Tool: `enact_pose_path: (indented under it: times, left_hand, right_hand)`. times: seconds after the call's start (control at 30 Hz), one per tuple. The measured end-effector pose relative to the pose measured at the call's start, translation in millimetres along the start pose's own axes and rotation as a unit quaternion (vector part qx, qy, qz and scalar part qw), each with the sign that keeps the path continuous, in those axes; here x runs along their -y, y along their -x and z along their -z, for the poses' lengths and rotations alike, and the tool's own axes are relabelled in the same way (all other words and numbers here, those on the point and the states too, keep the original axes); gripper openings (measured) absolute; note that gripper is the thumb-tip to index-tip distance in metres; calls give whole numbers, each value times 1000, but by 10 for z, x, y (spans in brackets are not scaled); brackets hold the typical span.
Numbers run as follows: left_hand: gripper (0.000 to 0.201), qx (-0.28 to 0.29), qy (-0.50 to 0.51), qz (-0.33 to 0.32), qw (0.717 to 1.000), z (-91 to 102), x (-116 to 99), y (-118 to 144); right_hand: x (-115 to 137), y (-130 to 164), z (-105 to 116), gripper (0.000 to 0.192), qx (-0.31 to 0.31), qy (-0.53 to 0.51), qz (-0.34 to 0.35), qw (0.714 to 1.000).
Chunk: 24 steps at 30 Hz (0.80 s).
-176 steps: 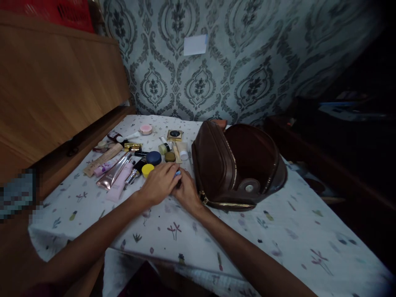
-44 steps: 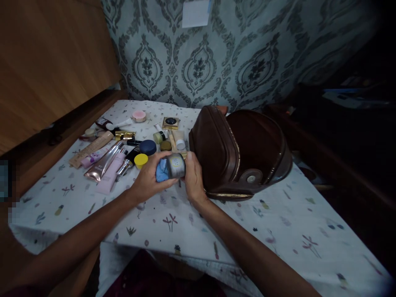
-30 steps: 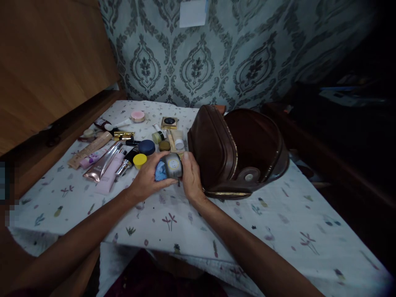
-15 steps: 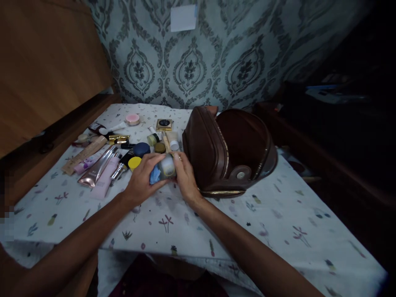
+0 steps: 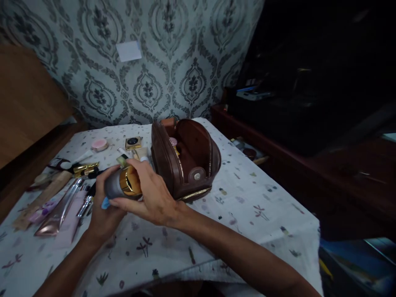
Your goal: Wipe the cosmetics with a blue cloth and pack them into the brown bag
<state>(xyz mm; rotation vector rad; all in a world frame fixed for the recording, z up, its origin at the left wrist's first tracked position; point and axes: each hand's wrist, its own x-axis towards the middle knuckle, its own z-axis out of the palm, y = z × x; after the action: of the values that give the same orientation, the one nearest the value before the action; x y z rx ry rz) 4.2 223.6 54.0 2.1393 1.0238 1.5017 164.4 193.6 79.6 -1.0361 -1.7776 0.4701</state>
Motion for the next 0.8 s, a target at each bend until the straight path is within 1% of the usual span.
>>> enact_pose_path:
  times: [0.07,0.1,0.2,0.27,0.33,0.43,0.5,0.57,0.63,0.67,0.7,0.77,0.8]
  left_hand:
    - [67,5,53,36,998,-37,-154,-81]
    - [62,13,69,52,996,-59,-229,-121]
    - [39,78,99,92,988,-136,-417,-244]
    - [34,130,112,111,979,-195,-506,-335]
    - [34,172,121,113,971,-261,-566,-433]
    - [32,226,107,78,965,-365,-611,-571]
    - [31,244,54,35,967,-422,-629,-638]
    - [32,256,-23,-21,966,-462,-659,-672]
    - [37,283,-120,-74,949,-486,-713,-674]
    - [41,302,-181,-92,931,-492,-751,-666]
    - [46,323,-246,-103,908,-495,-795,-654]
    - [53,356,-366,-112,853,-489,-890,-625]
    - [55,363,-409,-114,829,-481,-933,-610]
  right_hand:
    - [50,-2,98,84,-21,52,53,997]
    - [74,-6,154,83,-32,76,75,994]
    - [133,-30,335,75,-50,134,111,983]
    - [159,-48,459,72,-57,152,106,981]
    - [170,-61,581,73,-69,150,75,983]
    - [139,-74,762,67,-110,117,17,987]
    - [68,-87,884,59,-161,80,-11,984]
    - [-47,-112,1003,55,-202,44,-39,978]
    - [-183,-143,1112,55,-212,29,-69,974]
    - [-246,-157,1158,55,-205,33,-82,975]
    - [-299,-170,1198,56,-193,45,-93,976]
    - [-361,-188,1253,58,-162,92,-115,976]
    - [-368,-194,1269,60,-141,123,-128,974]
